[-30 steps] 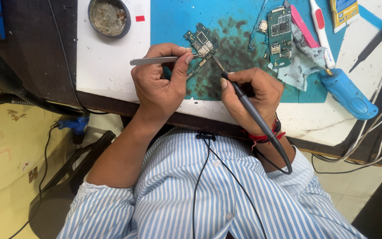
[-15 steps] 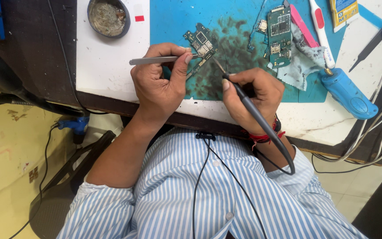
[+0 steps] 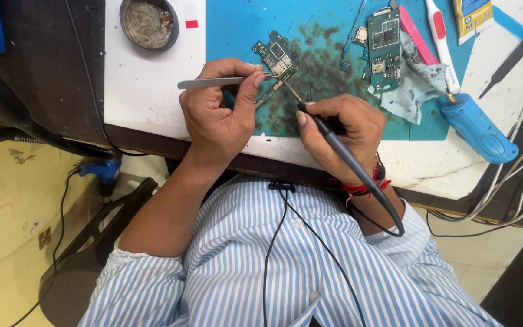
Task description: The person solders a disassembled phone motherboard on a workbench, holding the board with tweezers in one hand and a soldering iron in the other. They reposition the board and work on different connector points, with other phone boards and repair tools laid out on the mat.
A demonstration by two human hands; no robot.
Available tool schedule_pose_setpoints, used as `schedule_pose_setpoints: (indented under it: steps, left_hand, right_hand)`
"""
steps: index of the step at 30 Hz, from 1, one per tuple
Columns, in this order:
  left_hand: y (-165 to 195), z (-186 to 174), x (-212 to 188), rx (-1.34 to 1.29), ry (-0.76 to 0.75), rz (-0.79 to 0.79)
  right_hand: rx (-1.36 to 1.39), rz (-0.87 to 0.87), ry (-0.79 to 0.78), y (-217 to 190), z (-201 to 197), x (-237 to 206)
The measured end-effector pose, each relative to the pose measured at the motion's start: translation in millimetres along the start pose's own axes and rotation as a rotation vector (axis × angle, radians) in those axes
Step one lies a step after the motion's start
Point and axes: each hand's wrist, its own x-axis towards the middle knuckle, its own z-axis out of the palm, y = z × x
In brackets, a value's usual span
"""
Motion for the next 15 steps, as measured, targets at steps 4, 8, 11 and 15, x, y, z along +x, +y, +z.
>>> schedule_pose_setpoints:
  steps: [4, 8, 11, 15]
  left_hand:
    - [1, -1, 0, 0.012, -0.003, 0.0]
    - [0, -1, -3, 0.012, 0.005, -0.017]
    - [-2, -1, -7, 0.019, -0.001, -0.011]
    - [-4, -2, -12, 0.014, 0.008, -0.013]
  right_hand:
    - [-0.004, 0.014, 0.001, -1, 1, 1]
    - [-0.008, -0.015, 0.0, 1, 3, -3]
    - [-0.006, 0.012, 0.0, 1, 3, -7]
    - [-0.006, -0.004, -0.007, 2, 6, -10]
